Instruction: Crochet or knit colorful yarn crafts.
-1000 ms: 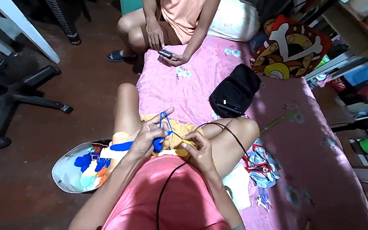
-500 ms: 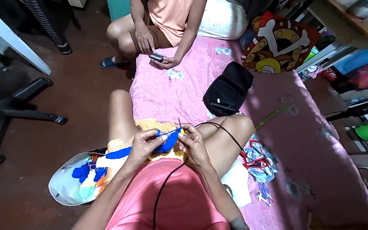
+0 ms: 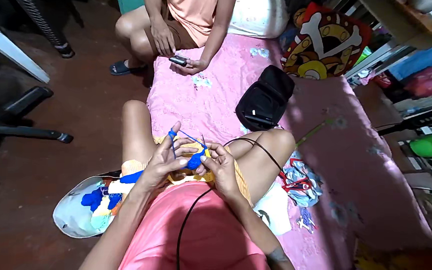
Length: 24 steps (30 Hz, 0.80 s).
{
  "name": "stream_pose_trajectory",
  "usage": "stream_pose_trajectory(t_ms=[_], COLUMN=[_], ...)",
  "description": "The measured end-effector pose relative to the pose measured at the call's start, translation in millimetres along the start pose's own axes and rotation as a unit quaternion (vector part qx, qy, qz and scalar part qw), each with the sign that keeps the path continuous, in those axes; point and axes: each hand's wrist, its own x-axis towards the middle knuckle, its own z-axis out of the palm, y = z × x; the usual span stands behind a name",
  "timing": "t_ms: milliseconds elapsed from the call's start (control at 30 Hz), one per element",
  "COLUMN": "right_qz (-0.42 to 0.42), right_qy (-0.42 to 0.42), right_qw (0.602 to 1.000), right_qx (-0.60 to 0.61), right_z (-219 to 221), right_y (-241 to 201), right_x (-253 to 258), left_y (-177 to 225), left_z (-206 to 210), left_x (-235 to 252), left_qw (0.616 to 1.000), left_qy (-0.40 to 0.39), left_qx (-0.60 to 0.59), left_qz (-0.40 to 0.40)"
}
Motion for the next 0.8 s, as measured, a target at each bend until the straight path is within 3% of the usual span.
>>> stream_pose_trajectory(t_ms=[100, 267, 367, 567, 667, 800], right_qz=[-0.006, -0.029, -0.028, -0.022, -0.032, -0.087], right_qy=[0.004, 0.001, -0.006, -0.054, -0.081, -0.144], right_qw=[1.000, 0.998, 0.999, 0.997, 0.996, 0.980], right_qx=[-0.024, -0.050, -0.042, 0.048, 0.035, -0.107], right_z=[5, 7, 6, -1, -10, -31], right_y=[-4, -4, -3, 1, 5, -1], right_x=[-4, -7, -5, 0, 4, 9], left_y=[8, 13, 13, 3, 4, 8], left_z=[21, 32, 31, 28, 28, 28], left_x=[3, 1, 2, 4, 2, 1], left_qw=[0.994, 0.980, 0.984, 0.983, 0.986, 0.989], left_qy=[0.063, 0.134, 0.137, 0.114, 0.123, 0.133], left_qx=[0.083, 0.144, 0.108, -0.107, -0.081, -0.016], left_qz=[-0.031, -0.015, -0.030, -0.092, -0.082, -0.070])
